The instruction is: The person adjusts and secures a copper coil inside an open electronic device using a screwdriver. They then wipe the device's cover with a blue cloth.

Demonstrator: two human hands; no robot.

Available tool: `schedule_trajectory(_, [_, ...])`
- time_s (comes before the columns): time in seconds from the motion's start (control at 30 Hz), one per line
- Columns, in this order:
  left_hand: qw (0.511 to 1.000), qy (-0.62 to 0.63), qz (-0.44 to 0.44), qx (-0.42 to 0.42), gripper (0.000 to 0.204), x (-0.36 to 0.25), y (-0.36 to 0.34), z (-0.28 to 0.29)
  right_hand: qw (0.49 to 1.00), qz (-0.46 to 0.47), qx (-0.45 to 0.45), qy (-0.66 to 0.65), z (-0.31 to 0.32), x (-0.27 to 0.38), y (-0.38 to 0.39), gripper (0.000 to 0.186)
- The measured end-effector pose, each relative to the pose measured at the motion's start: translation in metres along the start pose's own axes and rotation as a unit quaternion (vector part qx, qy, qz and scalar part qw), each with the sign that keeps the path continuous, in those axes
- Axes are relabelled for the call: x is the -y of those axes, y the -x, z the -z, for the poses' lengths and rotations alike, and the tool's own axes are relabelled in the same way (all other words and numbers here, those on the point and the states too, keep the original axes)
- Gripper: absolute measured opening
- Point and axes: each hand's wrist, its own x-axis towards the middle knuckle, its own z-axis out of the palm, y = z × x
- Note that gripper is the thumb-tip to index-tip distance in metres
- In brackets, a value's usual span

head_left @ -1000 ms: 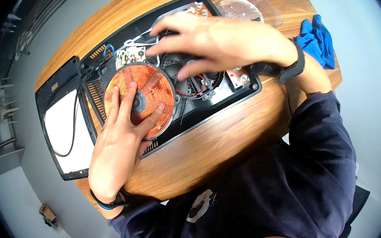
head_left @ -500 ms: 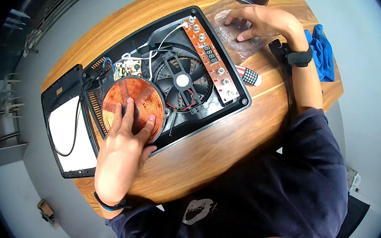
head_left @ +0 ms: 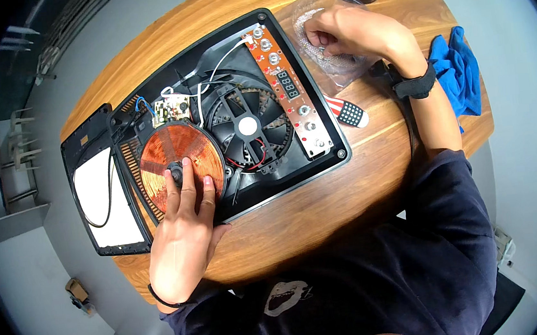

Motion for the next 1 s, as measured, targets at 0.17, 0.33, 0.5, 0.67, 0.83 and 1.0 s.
schedule_trajectory(0.17, [1.0,0.008,0.006,-0.004,0.089,0.0,-0.001,0.001,1.0,-0.02,0.022,0.011,-0.001,-0.002,-0.005,0.026])
schedule_trajectory(0.33, [1.0,0.016,0.011,-0.019,0.089,-0.002,-0.004,-0.003,0.999,-0.018,0.031,0.011,0.003,0.003,0.005,0.027])
schedule_trajectory(0.5, [0.999,0.014,0.004,-0.036,0.089,-0.007,-0.004,-0.009,0.998,0.011,0.028,-0.061,-0.002,0.015,0.017,0.027])
schedule_trajectory(0.67, [0.999,0.021,-0.005,-0.045,0.09,-0.005,-0.007,-0.008,0.997,0.046,0.03,-0.058,-0.008,0.013,0.016,0.019])
schedule_trajectory(0.83, [0.999,0.031,-0.008,-0.036,0.09,-0.006,-0.005,-0.003,1.0,0.011,0.013,-0.006,-0.012,0.003,0.023,0.015])
schedule_trajectory(1.0, [0.999,0.034,-0.01,-0.022,0.089,-0.006,-0.006,0.003,0.999,-0.042,-0.011,-0.005,-0.012,-0.002,0.03,0.019])
